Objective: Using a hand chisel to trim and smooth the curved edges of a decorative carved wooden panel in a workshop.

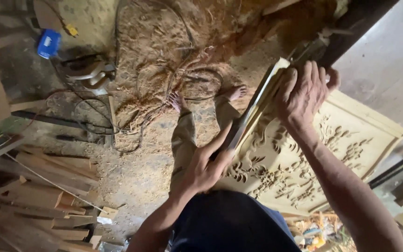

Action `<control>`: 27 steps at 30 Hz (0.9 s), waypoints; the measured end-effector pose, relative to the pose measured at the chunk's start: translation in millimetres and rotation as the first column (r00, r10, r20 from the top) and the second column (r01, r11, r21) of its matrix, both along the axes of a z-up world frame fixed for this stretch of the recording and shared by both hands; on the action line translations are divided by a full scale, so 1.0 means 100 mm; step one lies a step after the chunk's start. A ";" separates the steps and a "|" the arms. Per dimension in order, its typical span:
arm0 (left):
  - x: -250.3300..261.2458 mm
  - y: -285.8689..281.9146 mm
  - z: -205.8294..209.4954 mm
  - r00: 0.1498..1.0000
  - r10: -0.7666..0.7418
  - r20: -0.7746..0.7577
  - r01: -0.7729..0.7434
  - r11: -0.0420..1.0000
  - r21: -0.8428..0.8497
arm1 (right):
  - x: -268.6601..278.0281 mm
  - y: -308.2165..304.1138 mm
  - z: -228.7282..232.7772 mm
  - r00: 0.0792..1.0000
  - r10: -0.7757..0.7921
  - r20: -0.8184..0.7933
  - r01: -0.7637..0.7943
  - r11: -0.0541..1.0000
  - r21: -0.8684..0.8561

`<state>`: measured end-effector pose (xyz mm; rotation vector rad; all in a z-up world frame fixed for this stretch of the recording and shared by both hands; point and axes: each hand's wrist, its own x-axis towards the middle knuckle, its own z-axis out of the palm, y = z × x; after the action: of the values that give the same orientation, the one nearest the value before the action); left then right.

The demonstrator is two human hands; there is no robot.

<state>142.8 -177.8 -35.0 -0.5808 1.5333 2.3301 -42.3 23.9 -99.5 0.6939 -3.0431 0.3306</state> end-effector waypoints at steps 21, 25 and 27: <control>0.52 -0.17 0.15 0.945 -0.277 0.173 0.312 0.923 -0.227 | 0.04 0.00 -0.02 0.992 -0.118 0.038 0.117 0.993 0.026; 0.18 -0.09 -0.07 0.991 -0.129 -0.040 0.122 0.982 -0.143 | 0.02 0.07 -0.14 0.993 -0.114 0.030 0.113 0.993 0.033; 0.27 -0.16 0.01 0.969 -0.242 0.057 0.248 0.952 -0.178 | 0.03 0.26 -0.38 0.994 -0.111 -0.015 0.112 0.985 0.130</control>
<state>170.2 -194.3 -33.6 -0.4403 1.7104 1.9993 -39.7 49.9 -137.3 0.5240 -3.1019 0.1279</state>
